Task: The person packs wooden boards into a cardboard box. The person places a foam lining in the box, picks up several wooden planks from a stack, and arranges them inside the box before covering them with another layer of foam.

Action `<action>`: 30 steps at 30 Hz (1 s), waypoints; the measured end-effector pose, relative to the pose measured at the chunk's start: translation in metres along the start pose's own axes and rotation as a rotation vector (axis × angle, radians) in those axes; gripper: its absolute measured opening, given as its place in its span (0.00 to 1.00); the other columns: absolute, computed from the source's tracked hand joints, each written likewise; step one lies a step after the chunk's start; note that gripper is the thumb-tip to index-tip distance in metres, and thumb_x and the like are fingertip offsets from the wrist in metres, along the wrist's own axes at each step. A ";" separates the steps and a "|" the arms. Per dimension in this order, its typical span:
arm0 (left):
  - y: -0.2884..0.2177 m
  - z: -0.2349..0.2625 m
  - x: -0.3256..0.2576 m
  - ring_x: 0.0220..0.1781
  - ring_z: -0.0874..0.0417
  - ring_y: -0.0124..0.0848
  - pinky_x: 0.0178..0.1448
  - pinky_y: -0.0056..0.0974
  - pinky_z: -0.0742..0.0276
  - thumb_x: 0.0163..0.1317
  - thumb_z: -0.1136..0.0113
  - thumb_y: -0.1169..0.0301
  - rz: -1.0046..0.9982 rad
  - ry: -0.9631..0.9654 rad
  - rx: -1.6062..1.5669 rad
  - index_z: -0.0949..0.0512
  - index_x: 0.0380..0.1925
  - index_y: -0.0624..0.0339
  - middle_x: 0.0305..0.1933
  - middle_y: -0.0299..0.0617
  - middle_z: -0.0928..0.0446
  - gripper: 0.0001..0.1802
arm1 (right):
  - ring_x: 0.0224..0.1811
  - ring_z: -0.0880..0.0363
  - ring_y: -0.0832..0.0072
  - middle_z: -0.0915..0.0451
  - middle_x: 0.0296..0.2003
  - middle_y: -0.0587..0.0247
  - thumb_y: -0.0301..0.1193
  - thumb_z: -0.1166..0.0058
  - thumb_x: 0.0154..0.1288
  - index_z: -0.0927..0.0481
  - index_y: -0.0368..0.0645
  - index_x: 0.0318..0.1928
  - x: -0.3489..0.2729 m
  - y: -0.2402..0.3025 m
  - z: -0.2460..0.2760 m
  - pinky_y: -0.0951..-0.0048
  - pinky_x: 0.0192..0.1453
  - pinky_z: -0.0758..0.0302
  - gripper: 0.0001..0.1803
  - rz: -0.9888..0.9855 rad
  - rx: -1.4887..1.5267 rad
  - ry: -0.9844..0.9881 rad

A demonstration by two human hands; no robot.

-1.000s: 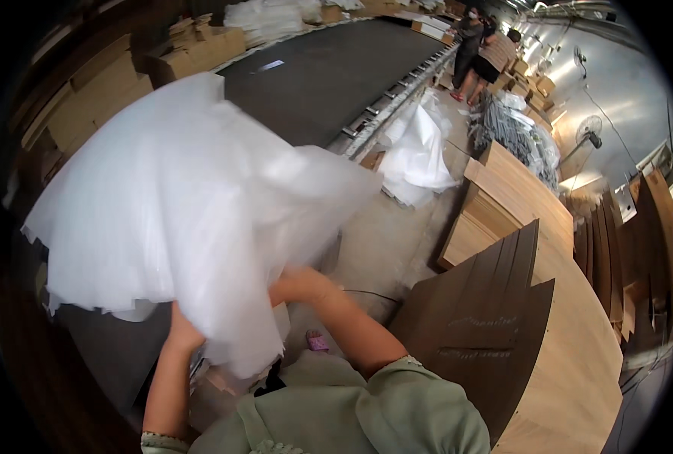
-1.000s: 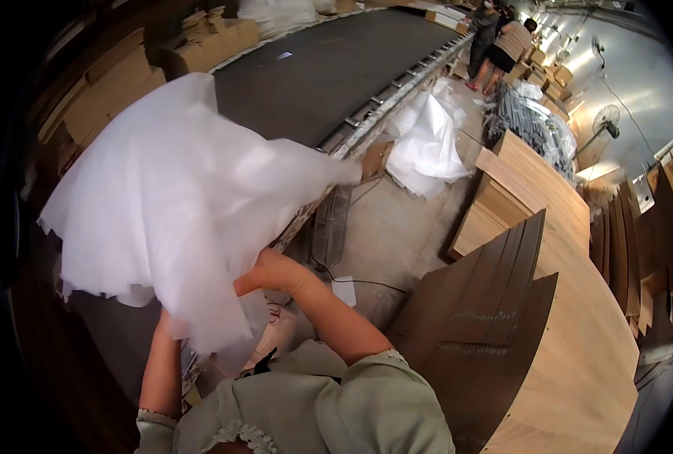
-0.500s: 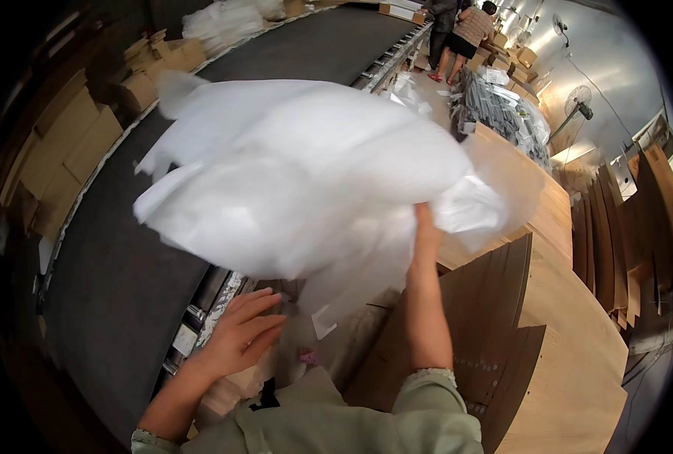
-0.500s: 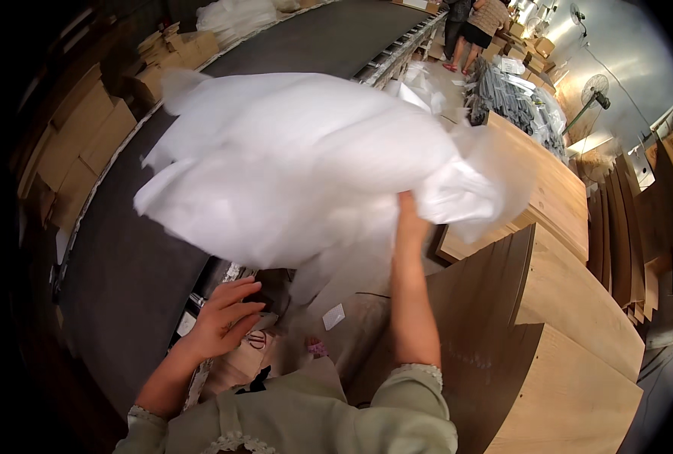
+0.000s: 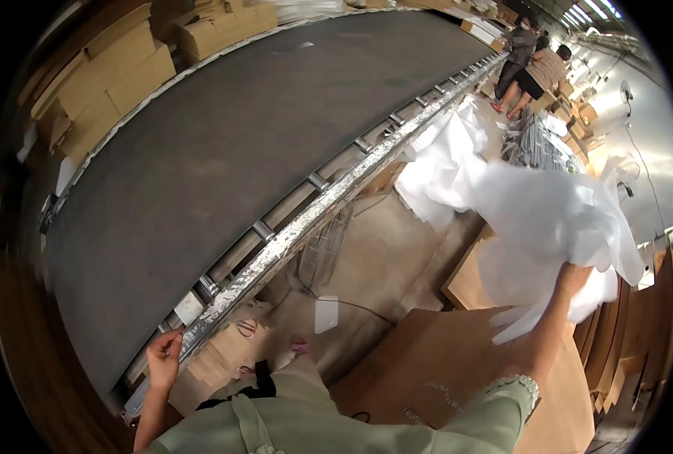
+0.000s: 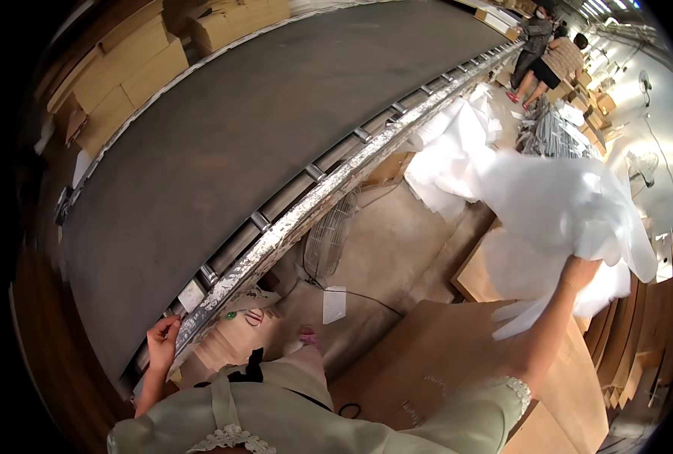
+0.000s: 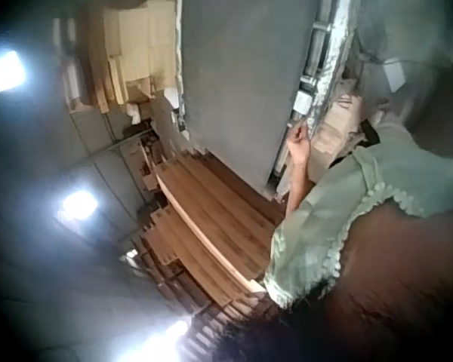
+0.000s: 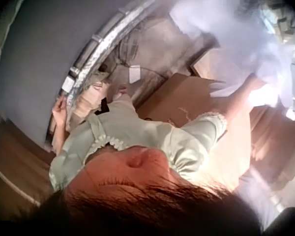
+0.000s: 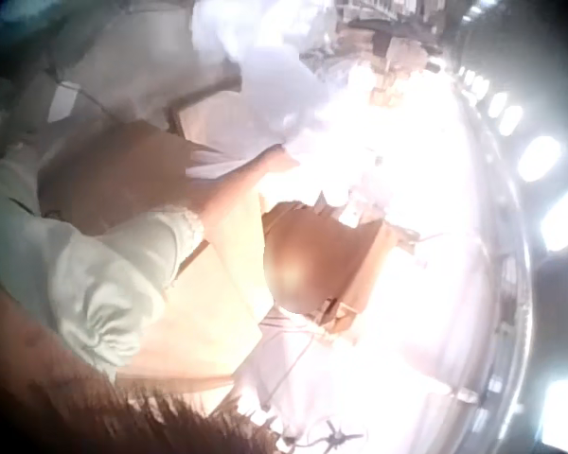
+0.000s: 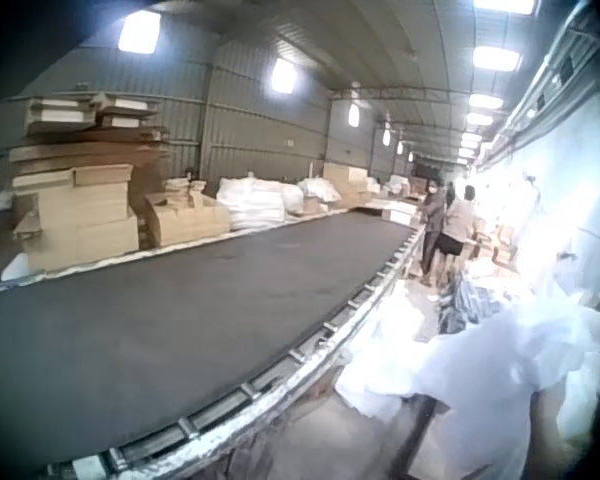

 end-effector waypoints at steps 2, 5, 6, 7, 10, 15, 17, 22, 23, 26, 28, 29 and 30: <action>-0.003 0.001 -0.006 0.36 0.22 0.26 0.44 0.31 0.27 0.58 0.42 0.76 -0.020 -0.022 -0.005 0.21 0.37 0.68 0.34 0.44 0.19 0.08 | 0.52 0.32 0.51 0.27 0.50 0.45 0.29 0.57 0.56 0.28 0.37 0.52 0.008 -0.035 -0.018 0.61 0.59 0.35 0.22 0.120 -0.279 0.135; -0.020 -0.003 -0.005 0.36 0.22 0.27 0.44 0.31 0.27 0.58 0.43 0.77 -0.041 0.008 0.092 0.21 0.36 0.68 0.35 0.46 0.19 0.08 | 0.58 0.35 0.54 0.30 0.56 0.50 0.30 0.58 0.57 0.29 0.35 0.53 -0.012 -0.100 -0.039 0.65 0.62 0.37 0.22 -0.195 -0.390 0.316; -0.032 0.002 -0.009 0.36 0.21 0.28 0.44 0.32 0.27 0.58 0.43 0.77 -0.044 -0.012 0.133 0.21 0.35 0.69 0.35 0.48 0.19 0.07 | 0.63 0.38 0.57 0.34 0.60 0.53 0.35 0.59 0.61 0.31 0.39 0.57 -0.027 -0.063 -0.042 0.59 0.66 0.39 0.24 -0.190 -0.490 0.485; -0.033 0.005 -0.013 0.37 0.20 0.30 0.44 0.33 0.26 0.57 0.42 0.77 -0.054 -0.034 0.153 0.21 0.35 0.69 0.36 0.50 0.19 0.07 | 0.63 0.37 0.60 0.34 0.60 0.55 0.37 0.54 0.61 0.36 0.43 0.62 -0.056 -0.028 -0.054 0.50 0.64 0.38 0.28 -0.051 -0.761 0.988; -0.031 0.009 -0.011 0.39 0.19 0.37 0.44 0.34 0.25 0.56 0.41 0.77 -0.117 -0.033 0.152 0.21 0.34 0.68 0.36 0.50 0.19 0.07 | 0.62 0.36 0.61 0.34 0.60 0.55 0.39 0.45 0.57 0.37 0.46 0.63 -0.078 0.007 -0.018 0.45 0.61 0.37 0.33 -0.289 -0.607 1.311; -0.002 0.048 -0.048 0.37 0.19 0.40 0.40 0.37 0.23 0.55 0.39 0.74 0.049 -0.117 0.154 0.20 0.34 0.63 0.35 0.49 0.20 0.07 | 0.57 0.34 0.63 0.32 0.56 0.55 0.37 0.45 0.58 0.36 0.45 0.61 -0.053 0.170 -0.004 0.50 0.58 0.35 0.30 -0.001 -0.002 0.474; 0.015 0.059 -0.060 0.36 0.19 0.42 0.38 0.38 0.23 0.56 0.40 0.71 0.057 -0.120 0.153 0.20 0.35 0.62 0.35 0.48 0.20 0.08 | 0.56 0.33 0.64 0.32 0.55 0.54 0.36 0.45 0.58 0.35 0.44 0.60 -0.080 0.283 0.029 0.52 0.56 0.34 0.29 0.218 0.365 0.334; 0.045 0.104 -0.103 0.38 0.20 0.42 0.42 0.41 0.23 0.56 0.42 0.72 -0.033 -0.256 0.238 0.21 0.33 0.62 0.36 0.47 0.20 0.07 | 0.52 0.31 0.65 0.29 0.52 0.54 0.34 0.45 0.59 0.33 0.42 0.58 -0.208 0.507 0.151 0.56 0.53 0.32 0.27 0.674 1.066 0.344; 0.054 0.120 -0.120 0.37 0.20 0.43 0.41 0.41 0.24 0.56 0.42 0.72 -0.056 -0.298 0.258 0.21 0.32 0.61 0.35 0.47 0.21 0.06 | 0.51 0.30 0.66 0.29 0.51 0.54 0.34 0.46 0.59 0.33 0.42 0.58 -0.233 0.537 0.175 0.57 0.52 0.32 0.26 0.755 1.146 0.374; 0.086 0.203 -0.195 0.36 0.21 0.44 0.39 0.41 0.24 0.54 0.41 0.71 0.015 -0.515 0.396 0.21 0.29 0.61 0.33 0.46 0.21 0.05 | 0.48 0.29 0.67 0.28 0.49 0.54 0.32 0.46 0.59 0.32 0.41 0.57 -0.298 0.605 0.240 0.60 0.50 0.31 0.25 0.951 1.279 0.454; 0.089 0.288 -0.254 0.32 0.22 0.43 0.35 0.42 0.25 0.50 0.40 0.73 -0.018 -0.728 0.563 0.23 0.24 0.61 0.29 0.45 0.23 0.03 | 0.46 0.28 0.68 0.27 0.48 0.54 0.31 0.46 0.60 0.31 0.40 0.56 -0.328 0.637 0.274 0.62 0.49 0.30 0.24 1.025 1.323 0.483; 0.094 0.335 -0.282 0.30 0.24 0.45 0.33 0.43 0.28 0.48 0.40 0.75 -0.015 -0.819 0.649 0.25 0.21 0.61 0.26 0.47 0.26 0.04 | 0.46 0.28 0.68 0.27 0.47 0.54 0.31 0.46 0.60 0.31 0.40 0.56 -0.340 0.648 0.285 0.63 0.48 0.29 0.23 1.035 1.328 0.496; 0.087 0.385 -0.313 0.28 0.26 0.47 0.32 0.43 0.29 0.47 0.40 0.76 0.021 -1.007 0.655 0.27 0.20 0.61 0.23 0.48 0.28 0.05 | 0.45 0.27 0.68 0.26 0.46 0.54 0.30 0.46 0.60 0.30 0.40 0.55 -0.349 0.659 0.293 0.64 0.48 0.29 0.23 1.043 1.317 0.509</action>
Point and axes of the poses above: each hand's wrist, its own x-axis towards the middle knuckle, its own z-axis out of the back of the hand, y = z × x, the point moved 9 cm from there along x, towards the middle knuckle
